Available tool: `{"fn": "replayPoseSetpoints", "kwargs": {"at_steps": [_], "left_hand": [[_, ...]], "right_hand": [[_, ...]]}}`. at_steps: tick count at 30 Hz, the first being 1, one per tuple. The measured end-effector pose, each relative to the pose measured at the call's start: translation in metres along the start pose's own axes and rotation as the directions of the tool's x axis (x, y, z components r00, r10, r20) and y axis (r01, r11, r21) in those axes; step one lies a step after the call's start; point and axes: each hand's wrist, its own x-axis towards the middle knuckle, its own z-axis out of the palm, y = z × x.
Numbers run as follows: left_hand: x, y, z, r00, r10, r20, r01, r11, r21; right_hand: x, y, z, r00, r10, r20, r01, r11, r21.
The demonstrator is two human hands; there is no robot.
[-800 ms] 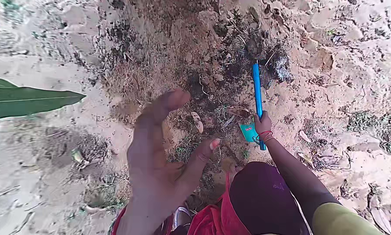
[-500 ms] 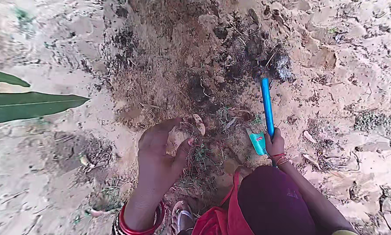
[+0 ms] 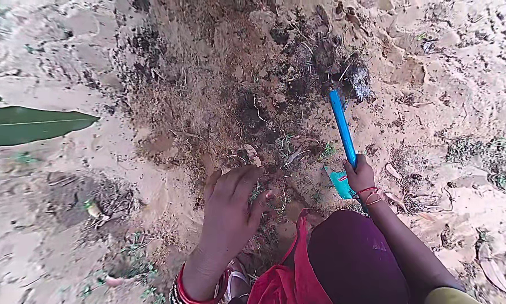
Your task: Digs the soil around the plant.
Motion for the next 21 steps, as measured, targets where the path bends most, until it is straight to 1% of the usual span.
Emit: {"fn": "replayPoseSetpoints", "kwargs": {"at_steps": [2,3,4,5,6,8,10,13,15,17,18,19,21], "left_hand": [[-0.002,-0.005,0.002,0.999,-0.038,0.003,0.038,0.999,-0.014],[-0.006,-0.004,0.008,0.998,-0.062,0.021,0.062,0.998,-0.025],[-0.009,-0.002,0.016,0.996,-0.072,0.047,0.073,0.997,-0.029],[-0.008,0.001,0.024,0.996,-0.059,0.062,0.061,0.998,-0.028],[-0.009,0.007,0.03,0.996,-0.032,0.084,0.034,0.999,-0.025],[-0.007,0.014,0.035,0.994,0.041,0.106,-0.044,0.999,0.024],[-0.004,0.012,0.024,0.991,0.068,0.114,-0.077,0.994,0.08],[0.004,-0.006,-0.01,0.998,0.013,0.058,-0.02,0.993,0.116],[0.007,-0.017,-0.026,0.999,-0.051,0.001,0.051,0.994,0.093],[0.009,-0.02,-0.024,0.994,-0.1,-0.033,0.102,0.992,0.069],[0.01,-0.017,-0.014,0.994,-0.105,-0.034,0.107,0.993,0.056],[0.009,-0.011,0.0,0.995,-0.096,-0.008,0.097,0.994,0.049],[0.01,0.008,0.029,0.998,-0.031,0.048,0.029,0.999,0.046]], "right_hand": [[0.031,0.02,0.032,0.989,-0.091,-0.121,0.095,0.995,0.033],[0.051,0.035,0.045,0.974,-0.146,-0.176,0.152,0.988,0.021],[0.07,0.048,0.049,0.96,-0.199,-0.198,0.204,0.979,0.005],[0.089,0.055,0.045,0.946,-0.252,-0.206,0.258,0.966,0.002],[0.097,0.059,0.04,0.942,-0.276,-0.191,0.284,0.959,0.017],[0.099,0.053,0.032,0.95,-0.271,-0.155,0.283,0.957,0.063],[0.075,0.043,0.024,0.961,-0.244,-0.134,0.253,0.966,0.06],[0.03,0.03,0.003,0.979,-0.189,-0.083,0.186,0.982,-0.036],[0.016,0.034,0.001,0.983,-0.165,-0.081,0.162,0.986,-0.042],[0.03,0.042,0.025,0.973,-0.172,-0.151,0.174,0.985,-0.002],[0.047,0.042,0.039,0.968,-0.166,-0.189,0.172,0.985,0.018],[0.065,0.042,0.052,0.963,-0.159,-0.218,0.169,0.985,0.026],[0.105,0.034,0.064,0.954,-0.185,-0.237,0.199,0.979,0.038]]}}
